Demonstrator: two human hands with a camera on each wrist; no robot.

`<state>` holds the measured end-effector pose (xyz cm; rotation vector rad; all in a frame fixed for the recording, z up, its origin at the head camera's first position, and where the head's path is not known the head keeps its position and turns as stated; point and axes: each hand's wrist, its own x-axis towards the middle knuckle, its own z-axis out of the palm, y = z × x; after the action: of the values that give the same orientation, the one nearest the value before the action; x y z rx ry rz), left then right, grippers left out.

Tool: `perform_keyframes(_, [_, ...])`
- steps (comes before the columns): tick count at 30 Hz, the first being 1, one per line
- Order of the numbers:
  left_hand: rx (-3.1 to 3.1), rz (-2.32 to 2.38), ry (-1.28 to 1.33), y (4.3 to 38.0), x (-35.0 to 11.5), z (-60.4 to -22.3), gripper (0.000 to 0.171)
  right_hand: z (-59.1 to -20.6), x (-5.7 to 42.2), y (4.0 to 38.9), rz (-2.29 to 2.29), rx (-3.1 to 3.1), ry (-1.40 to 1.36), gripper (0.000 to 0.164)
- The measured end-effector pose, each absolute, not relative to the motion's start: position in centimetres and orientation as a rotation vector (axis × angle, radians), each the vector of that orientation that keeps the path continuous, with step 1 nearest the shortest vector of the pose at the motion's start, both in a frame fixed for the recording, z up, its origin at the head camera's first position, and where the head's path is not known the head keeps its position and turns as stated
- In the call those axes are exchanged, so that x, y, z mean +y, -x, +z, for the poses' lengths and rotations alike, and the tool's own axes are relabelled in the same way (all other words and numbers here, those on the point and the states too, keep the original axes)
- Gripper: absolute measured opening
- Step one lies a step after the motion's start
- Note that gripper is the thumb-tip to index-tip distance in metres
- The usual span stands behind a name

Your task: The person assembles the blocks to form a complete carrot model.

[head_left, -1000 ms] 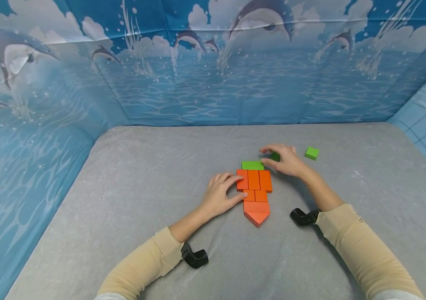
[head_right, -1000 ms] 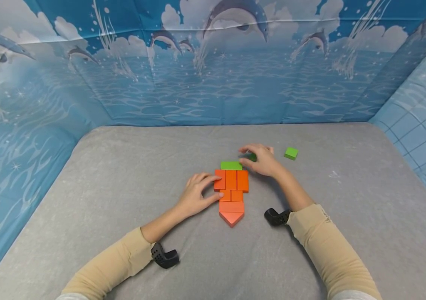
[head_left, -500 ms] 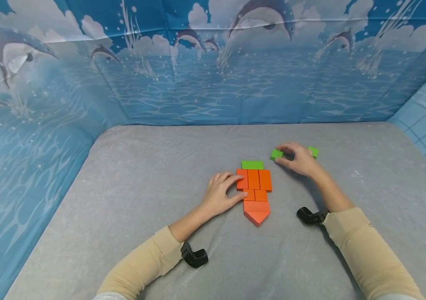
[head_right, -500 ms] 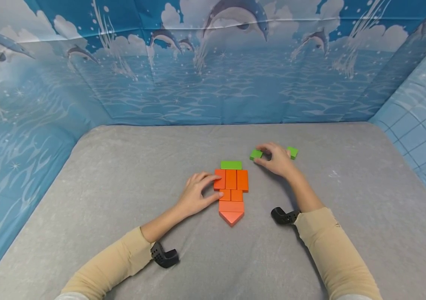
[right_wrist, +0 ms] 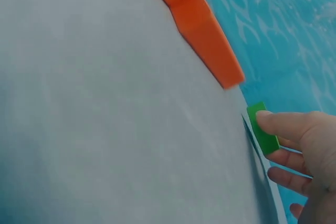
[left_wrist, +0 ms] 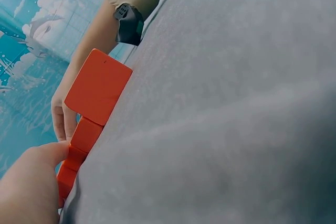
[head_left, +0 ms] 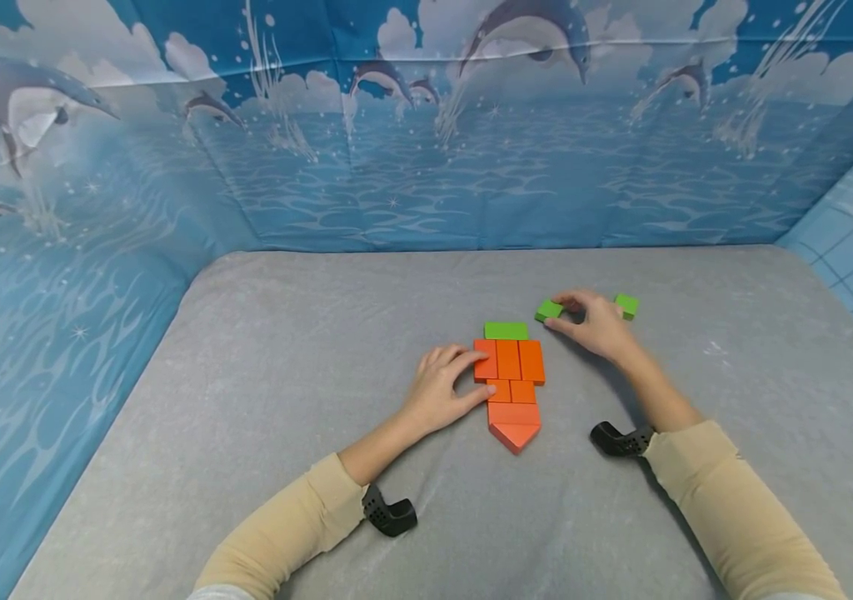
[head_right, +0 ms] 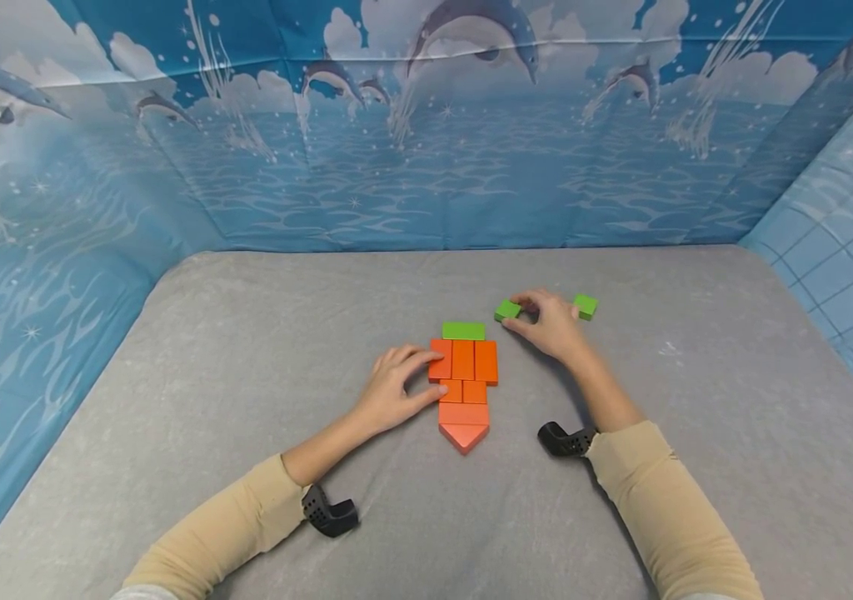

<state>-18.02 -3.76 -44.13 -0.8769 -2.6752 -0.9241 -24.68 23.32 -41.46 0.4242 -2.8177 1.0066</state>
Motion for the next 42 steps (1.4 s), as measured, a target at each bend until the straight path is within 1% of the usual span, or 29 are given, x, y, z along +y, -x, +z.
perform_keyframes(9, [-2.680, -0.916, 0.872, 18.0, -3.7, -44.1, 0.048, -41.5, 21.7, 24.4, 1.047, -2.827, -0.425, 0.040])
perform_keyframes(24, [-2.669, -0.915, 0.865, 18.0, -3.7, -44.1, 0.047, -42.1, 21.4, 24.6, 1.031, -2.807, -0.460, 0.039])
perform_keyframes(27, [-2.664, -0.911, 0.865, 18.0, -3.7, -44.1, 0.046, -42.1, 21.4, 24.5, 1.049, -2.789, -0.484, 0.040])
perform_keyframes(33, [-2.667, -0.893, 0.860, 18.1, -3.6, -44.2, 0.047, -42.0, 21.5, 24.2, 1.114, -2.704, -0.534, 0.048])
perform_keyframes(42, [-2.660, -0.893, 0.869, 18.2, -3.6, -44.3, 0.047, -41.6, 22.2, 24.7, 1.124, -2.763, -0.515, 0.042])
